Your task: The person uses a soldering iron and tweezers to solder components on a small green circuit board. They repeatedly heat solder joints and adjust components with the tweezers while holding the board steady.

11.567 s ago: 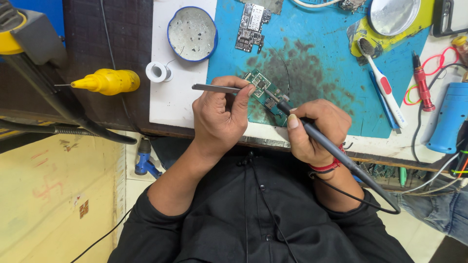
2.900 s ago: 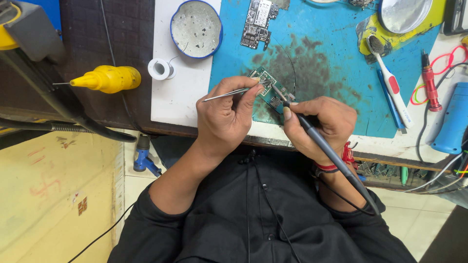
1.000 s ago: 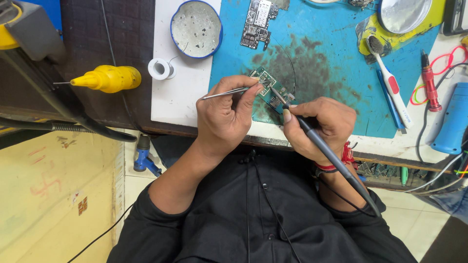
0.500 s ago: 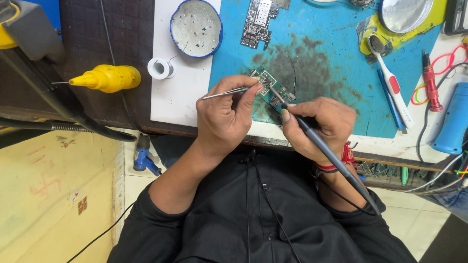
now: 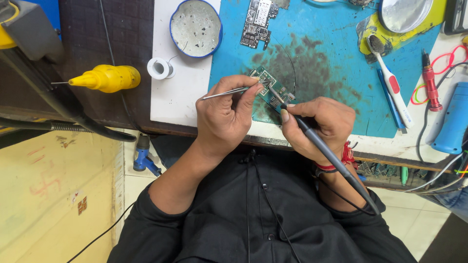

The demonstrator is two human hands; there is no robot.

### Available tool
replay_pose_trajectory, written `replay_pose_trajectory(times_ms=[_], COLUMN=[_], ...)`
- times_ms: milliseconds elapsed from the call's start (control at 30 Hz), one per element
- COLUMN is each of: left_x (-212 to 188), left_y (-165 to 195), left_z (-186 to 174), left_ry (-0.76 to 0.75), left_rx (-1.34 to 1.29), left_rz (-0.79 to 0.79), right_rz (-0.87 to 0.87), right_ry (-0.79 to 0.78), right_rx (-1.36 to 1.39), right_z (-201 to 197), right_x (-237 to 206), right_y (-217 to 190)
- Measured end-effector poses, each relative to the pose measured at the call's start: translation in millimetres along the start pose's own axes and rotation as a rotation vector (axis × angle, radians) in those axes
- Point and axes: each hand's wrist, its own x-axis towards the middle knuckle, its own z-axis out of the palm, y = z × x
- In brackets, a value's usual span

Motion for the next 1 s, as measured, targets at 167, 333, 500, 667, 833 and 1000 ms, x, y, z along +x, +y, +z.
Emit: replay_pose_trajectory(times_ms=[167, 333, 500, 667, 833, 1000], left_x=[-0.2, 0.4, -0.1, -0.1, 0.0, 0.1], left_y=[0.5, 0.1, -0.2, -0.1, 0.1, -0.3], left_z=[0.0, 0.1, -0.3, -0.4, -0.7, -0.4], left_ry=[-0.003, -0.008, -0.004, -0.005, -0.009, -0.008], left_rx=[-0.011, -0.004, 0.0, 0.002, 0.007, 0.009], left_rz=[-0.004, -0.014, 0.007, -0.003, -0.016, -0.007], right_rz=[0.007, -0.002, -0.008, 0.004, 0.005, 0.006], right_ry=[0.0, -0.001, 0.001, 0.0, -0.005, -0.001], right_rx=[-0.016, -0.004, -0.003, -0.019, -0.005, -0.007], right_z=[-0.4, -0.2, 0.0, -0.1, -0.3, -0.4], right_x=[-0.1, 0.5, -0.1, -0.4, 0.2, 0.3], right_y=[-1.1, -0.2, 0.1, -0.4, -0.2, -0.2])
